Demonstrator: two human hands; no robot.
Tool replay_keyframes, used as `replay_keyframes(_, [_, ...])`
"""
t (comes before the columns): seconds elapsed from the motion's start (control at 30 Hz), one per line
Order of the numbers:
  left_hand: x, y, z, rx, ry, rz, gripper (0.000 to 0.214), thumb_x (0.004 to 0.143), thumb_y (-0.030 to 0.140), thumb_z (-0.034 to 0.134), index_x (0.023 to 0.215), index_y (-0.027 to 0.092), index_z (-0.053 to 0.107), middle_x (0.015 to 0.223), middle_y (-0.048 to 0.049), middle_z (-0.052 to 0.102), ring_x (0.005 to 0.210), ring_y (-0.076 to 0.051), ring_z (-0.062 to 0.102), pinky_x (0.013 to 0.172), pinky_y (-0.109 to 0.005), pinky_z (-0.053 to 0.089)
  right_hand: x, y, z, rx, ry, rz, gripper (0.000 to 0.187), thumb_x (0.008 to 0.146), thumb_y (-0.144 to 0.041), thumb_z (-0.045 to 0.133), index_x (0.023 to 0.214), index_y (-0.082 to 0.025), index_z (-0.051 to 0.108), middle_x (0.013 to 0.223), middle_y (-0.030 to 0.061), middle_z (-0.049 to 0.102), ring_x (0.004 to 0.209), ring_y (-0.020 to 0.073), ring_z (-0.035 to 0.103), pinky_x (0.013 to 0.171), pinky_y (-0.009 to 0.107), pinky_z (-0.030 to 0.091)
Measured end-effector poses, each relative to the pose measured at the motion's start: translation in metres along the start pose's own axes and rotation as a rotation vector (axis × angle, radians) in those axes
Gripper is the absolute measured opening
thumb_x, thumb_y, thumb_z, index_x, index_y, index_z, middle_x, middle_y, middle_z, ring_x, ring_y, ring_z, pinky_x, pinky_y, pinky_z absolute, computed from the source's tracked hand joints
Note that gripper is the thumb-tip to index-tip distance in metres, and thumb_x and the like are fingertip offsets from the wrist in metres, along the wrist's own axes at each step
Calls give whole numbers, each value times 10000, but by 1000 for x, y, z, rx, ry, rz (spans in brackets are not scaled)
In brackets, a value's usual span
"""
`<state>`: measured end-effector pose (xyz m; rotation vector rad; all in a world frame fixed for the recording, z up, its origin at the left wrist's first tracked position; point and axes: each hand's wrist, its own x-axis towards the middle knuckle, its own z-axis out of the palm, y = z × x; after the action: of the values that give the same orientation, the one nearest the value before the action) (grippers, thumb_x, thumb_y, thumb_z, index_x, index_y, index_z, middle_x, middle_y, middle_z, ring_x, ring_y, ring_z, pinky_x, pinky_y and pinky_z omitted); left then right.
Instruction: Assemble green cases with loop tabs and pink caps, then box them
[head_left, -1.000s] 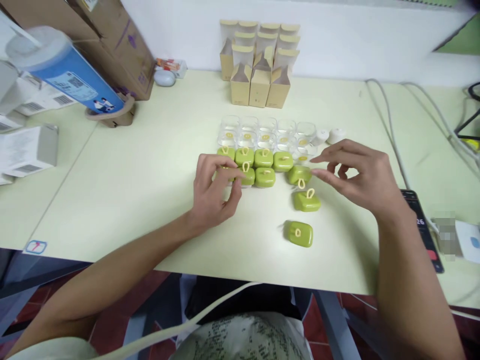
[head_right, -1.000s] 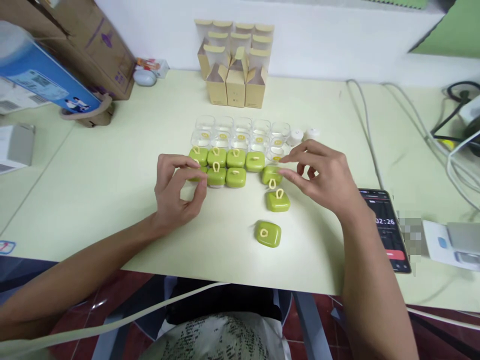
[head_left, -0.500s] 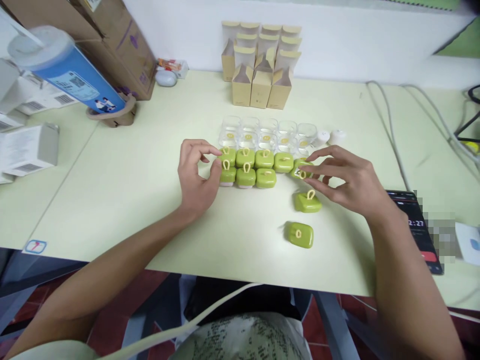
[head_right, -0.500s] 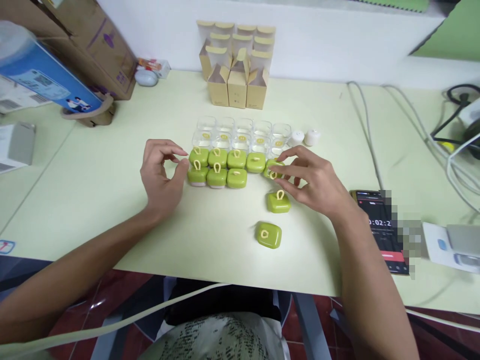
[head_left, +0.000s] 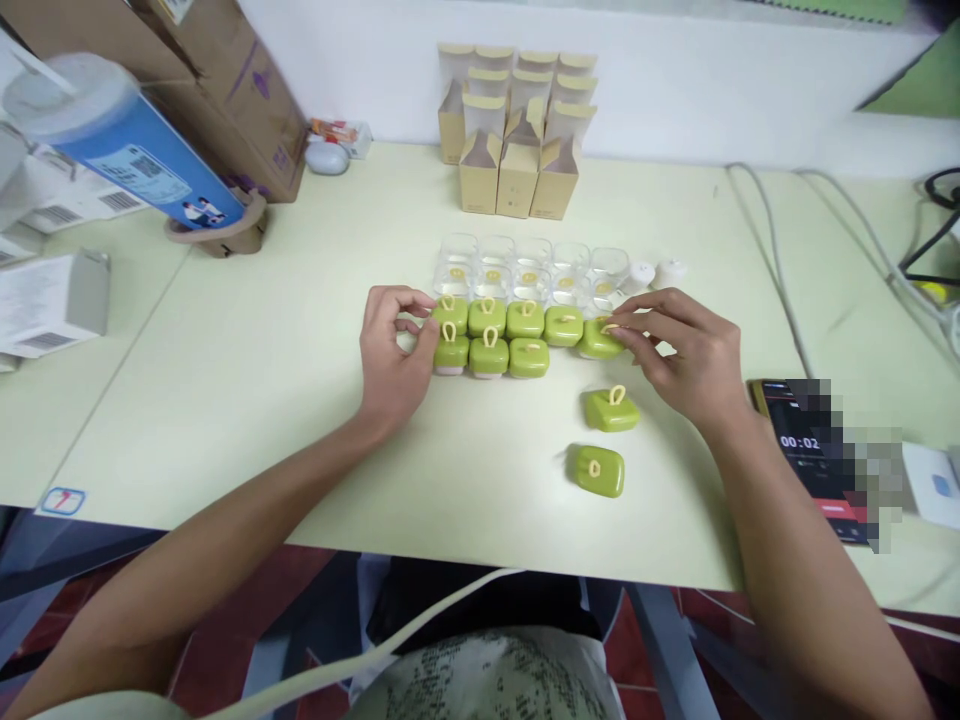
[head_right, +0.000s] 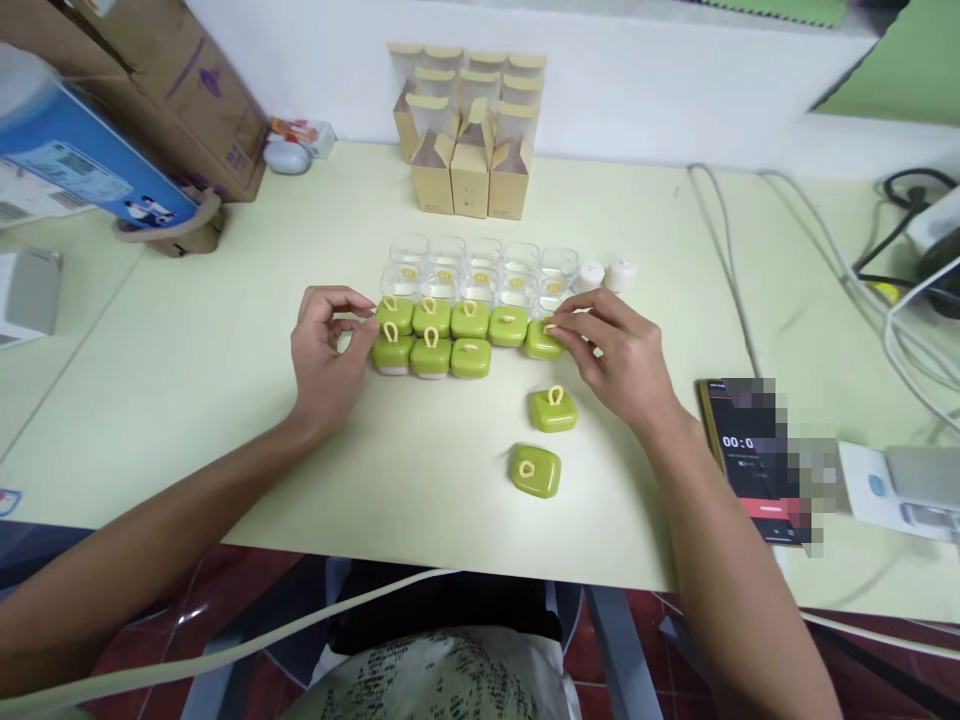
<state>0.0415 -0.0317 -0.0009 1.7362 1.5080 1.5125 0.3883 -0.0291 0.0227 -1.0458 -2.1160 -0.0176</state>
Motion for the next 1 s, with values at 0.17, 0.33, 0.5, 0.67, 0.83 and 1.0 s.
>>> replay_keyframes(0.17, [0,1,0,-23,-9,-36,132,924,196,701,1042,254,690,1132,-45,668,1019,-179,680,831,-299,582,-2,2,7,-71,49,-21,111,1058,-194,723,1076,-244,821,1093,92,797,897,235,789,672,368,655])
replay_keyframes(0.33, [0,1,0,-26,-11,-41,145,913,189,689,1045,247,698,1126,-43,667,1005,-171,689,815,-293,579,-1,-2,5,-69,-5,38,189,1071,-242,715,1235,-263,808,1144,75,788,708,169,725,593,340,625])
replay_keyframes(0.5, [-1,-1,1,-23,-19,-52,136,940,210,687,1070,250,685,1141,-41,662,1020,-172,690,837,-304,575,-2,-4,3,-22,-19,59,238,1060,-291,745,1287,-253,804,1181,89,775,673,156,714,568,333,619])
replay_keyframes(0.67, [-1,-3,0,9,-15,-3,120,983,257,693,1100,258,666,1154,-46,654,1041,-190,682,848,-340,582,0,-4,-3,-11,34,111,254,1041,-347,781,1286,-284,810,1191,93,782,672,172,696,559,360,593])
replay_keyframes(0.83, [-8,9,-2,153,-14,324,91,1050,284,655,1140,285,640,1159,-69,641,1158,-245,640,915,-433,578,3,8,-17,-83,277,291,202,1102,-395,683,1067,-266,834,984,81,799,688,176,642,548,325,503])
replay_keyframes(1.0, [-18,16,2,206,-64,495,107,1069,296,637,1171,271,623,1148,-64,639,1119,-249,642,959,-462,573,4,6,-21,149,-92,127,254,962,-490,881,1058,-256,861,1074,71,790,648,139,659,530,322,554])
